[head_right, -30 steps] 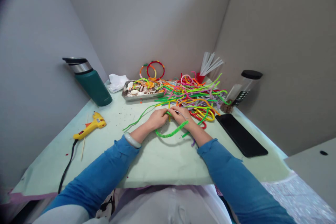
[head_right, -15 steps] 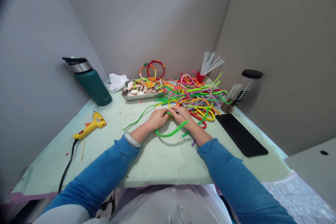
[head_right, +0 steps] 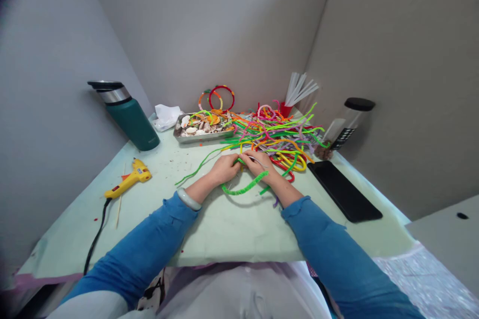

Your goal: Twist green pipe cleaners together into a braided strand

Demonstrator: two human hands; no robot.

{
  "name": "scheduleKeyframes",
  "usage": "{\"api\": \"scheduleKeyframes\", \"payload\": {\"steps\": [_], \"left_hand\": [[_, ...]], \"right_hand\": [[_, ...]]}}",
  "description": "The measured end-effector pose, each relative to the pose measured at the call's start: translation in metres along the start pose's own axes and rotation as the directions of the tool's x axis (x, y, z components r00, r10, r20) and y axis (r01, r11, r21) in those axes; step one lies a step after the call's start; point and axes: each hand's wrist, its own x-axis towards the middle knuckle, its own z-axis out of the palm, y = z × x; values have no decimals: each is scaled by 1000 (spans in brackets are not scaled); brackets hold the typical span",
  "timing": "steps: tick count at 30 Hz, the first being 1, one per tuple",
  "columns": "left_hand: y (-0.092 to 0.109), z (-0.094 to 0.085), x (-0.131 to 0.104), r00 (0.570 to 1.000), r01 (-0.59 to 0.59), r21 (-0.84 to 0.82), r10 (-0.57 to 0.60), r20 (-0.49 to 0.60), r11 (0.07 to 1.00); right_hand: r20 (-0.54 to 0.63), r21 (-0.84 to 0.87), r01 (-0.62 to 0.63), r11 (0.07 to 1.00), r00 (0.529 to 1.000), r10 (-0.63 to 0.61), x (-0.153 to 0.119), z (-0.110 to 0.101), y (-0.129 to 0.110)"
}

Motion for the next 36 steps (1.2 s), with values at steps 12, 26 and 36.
{"api": "scheduleKeyframes", "payload": {"steps": [12, 26, 36], "left_hand": [[-3, 3, 0, 1000, -24, 6, 24, -12, 1000], [-3, 3, 1, 999, -40, 12, 40, -22, 999], [-4, 3, 0, 999, -43, 12, 43, -28, 999]], "right_hand": [[9, -3, -2, 1000, 1000, 2, -1, 0, 0], [19, -34, -17, 999, 1000, 18, 0, -2, -2], [29, -2, 3, 1000, 1000, -3, 0, -2, -1]]}}
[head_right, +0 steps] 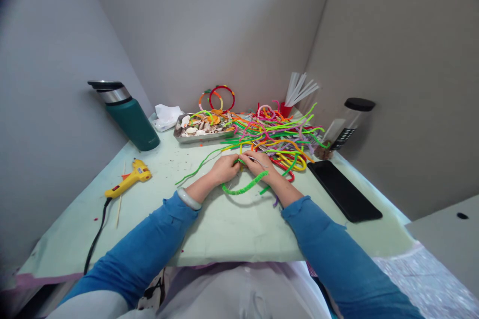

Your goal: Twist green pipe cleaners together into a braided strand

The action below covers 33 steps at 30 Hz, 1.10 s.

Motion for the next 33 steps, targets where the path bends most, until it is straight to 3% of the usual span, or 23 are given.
{"api": "scheduleKeyframes", "payload": {"steps": [11, 33], "left_hand": [[1, -1, 0, 1000, 2, 6, -2, 4, 1000], [0, -1, 0, 1000, -5, 17, 5, 5, 1000]], "right_hand": [[-7, -32, -53, 998, 999, 53, 0, -1, -3], [17, -25, -36, 999, 999, 36, 1, 0, -1]]}}
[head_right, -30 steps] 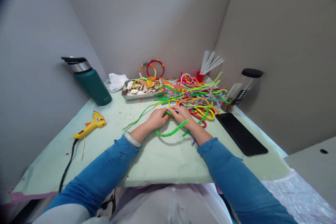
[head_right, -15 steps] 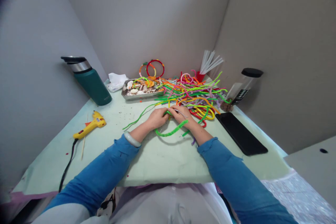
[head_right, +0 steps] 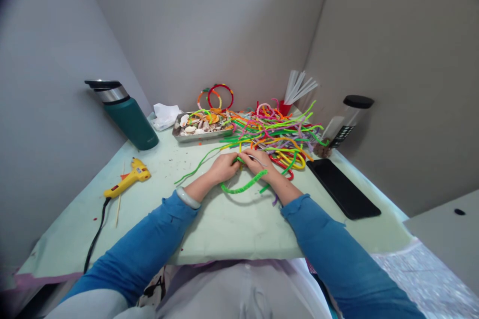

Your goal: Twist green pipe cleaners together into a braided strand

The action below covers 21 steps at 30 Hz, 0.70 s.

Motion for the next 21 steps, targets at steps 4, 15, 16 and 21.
{"api": "scheduleKeyframes", "payload": {"steps": [4, 15, 16, 21], "left_hand": [[1, -1, 0, 1000, 8, -6, -8, 9, 1000], [1, -2, 0, 1000, 15, -27, -15, 14, 1000], [1, -1, 0, 1000, 18, -28, -18, 12, 999], [0, 1, 2, 1000, 21, -46, -21, 6, 999]], "right_hand": [[1, 0, 1, 1000, 1000, -1, 0, -1, -1], [-7, -2, 15, 1000, 1000, -15, -1, 0, 0], [-9, -1, 17, 1000, 1000, -17, -1, 0, 0], [-34, -12, 8, 1000, 999, -9, -1, 0, -1]]}}
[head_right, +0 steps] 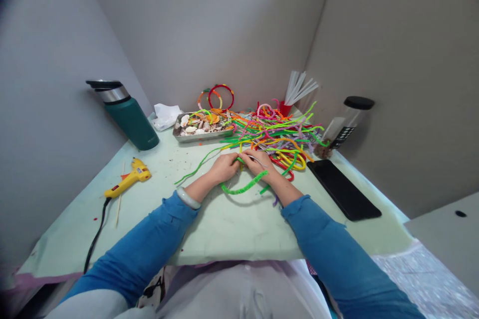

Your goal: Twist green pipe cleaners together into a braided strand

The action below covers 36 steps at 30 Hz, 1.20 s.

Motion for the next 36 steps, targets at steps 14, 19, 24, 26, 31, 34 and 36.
{"api": "scheduleKeyframes", "payload": {"steps": [14, 19, 24, 26, 31, 34, 36], "left_hand": [[1, -2, 0, 999, 24, -118, -28, -33, 993], [0, 0, 1, 999, 12, -128, -19, -49, 992], [-1, 2, 2, 999, 22, -118, -26, -34, 993], [0, 2, 2, 999, 35, -112, -37, -23, 993], [1, 0, 2, 999, 48, -125, -50, -11, 991], [0, 0, 2, 999, 35, -134, -37, -13, 990], [0, 0, 2, 999, 33, -131, -35, -19, 991]], "right_hand": [[-26, 45, -47, 998, 999, 48, 0, -1, -3], [1, 43, -65, 997, 998, 65, 1, -3, -6], [3, 37, -67, 997, 998, 67, 0, -4, -10], [3, 38, -59, 998, 998, 59, 0, -4, -11], [-2, 49, -37, 998, 999, 37, 0, -3, -9], [-10, 41, -32, 999, 999, 32, 0, -3, -7], [-11, 41, -40, 998, 999, 40, 0, -2, -6]]}}
